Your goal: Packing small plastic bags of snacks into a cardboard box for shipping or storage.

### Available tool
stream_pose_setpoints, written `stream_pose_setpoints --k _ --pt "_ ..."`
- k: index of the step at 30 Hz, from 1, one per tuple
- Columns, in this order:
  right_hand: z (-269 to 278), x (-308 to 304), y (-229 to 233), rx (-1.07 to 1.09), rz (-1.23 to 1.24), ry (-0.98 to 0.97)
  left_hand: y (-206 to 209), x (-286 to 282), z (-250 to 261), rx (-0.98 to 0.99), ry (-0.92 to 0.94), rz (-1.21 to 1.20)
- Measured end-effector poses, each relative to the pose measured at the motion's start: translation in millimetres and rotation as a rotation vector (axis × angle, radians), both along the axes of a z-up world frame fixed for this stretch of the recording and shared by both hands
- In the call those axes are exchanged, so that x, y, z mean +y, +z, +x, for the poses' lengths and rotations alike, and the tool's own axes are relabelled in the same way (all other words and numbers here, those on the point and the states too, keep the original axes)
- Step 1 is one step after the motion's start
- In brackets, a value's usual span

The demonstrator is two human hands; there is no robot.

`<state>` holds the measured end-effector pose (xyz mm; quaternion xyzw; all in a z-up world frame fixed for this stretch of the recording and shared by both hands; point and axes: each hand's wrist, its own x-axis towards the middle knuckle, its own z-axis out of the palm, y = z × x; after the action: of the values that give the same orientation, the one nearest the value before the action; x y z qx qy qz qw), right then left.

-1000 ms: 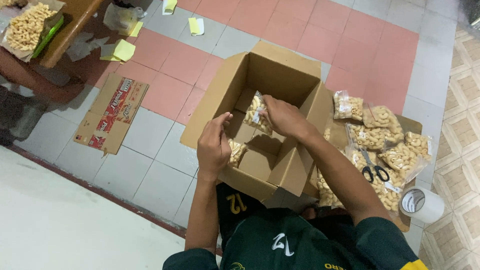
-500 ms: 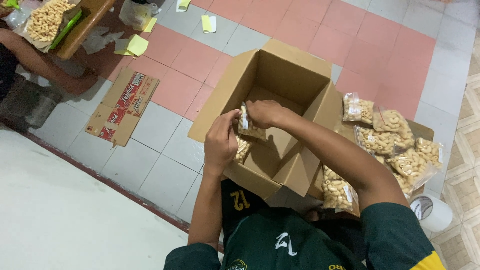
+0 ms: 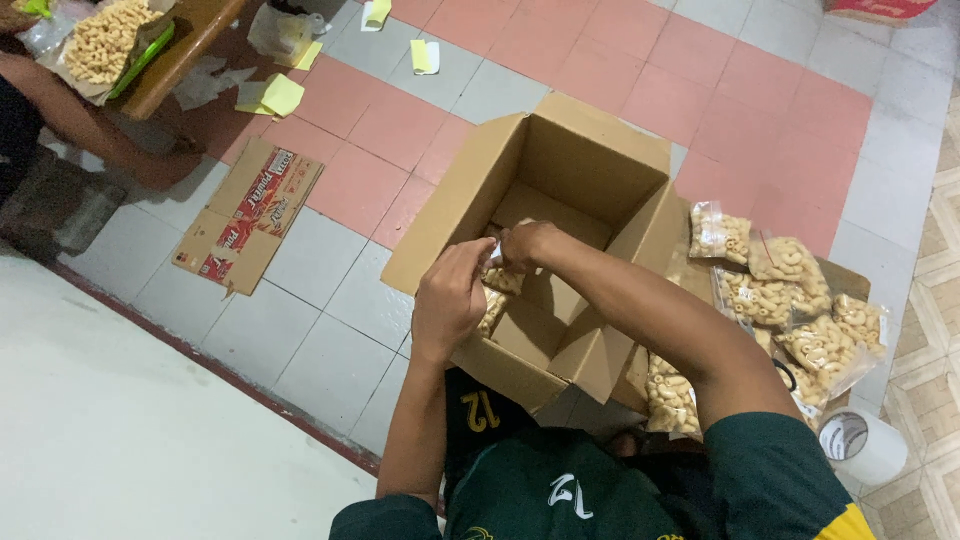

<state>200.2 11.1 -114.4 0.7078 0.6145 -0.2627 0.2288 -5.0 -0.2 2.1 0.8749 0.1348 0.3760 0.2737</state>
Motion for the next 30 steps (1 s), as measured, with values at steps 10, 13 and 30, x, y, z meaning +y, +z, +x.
stream_pose_setpoints --k 10,13,30 --pt "-2.6 3.6 -19.2 0.019 0.078 0.127 10.0 1.2 1.0 0.03 -0.009 -0.006" --pt "2.5 4.1 -35.7 -0.012 0.157 0.023 7.7 2.0 2.8 0.04 0.008 -0.003" --pt "-5.9 -2.4 -34.7 -0.165 0.198 0.046 7.5 0.0 5.1 0.197 0.162 -0.173"
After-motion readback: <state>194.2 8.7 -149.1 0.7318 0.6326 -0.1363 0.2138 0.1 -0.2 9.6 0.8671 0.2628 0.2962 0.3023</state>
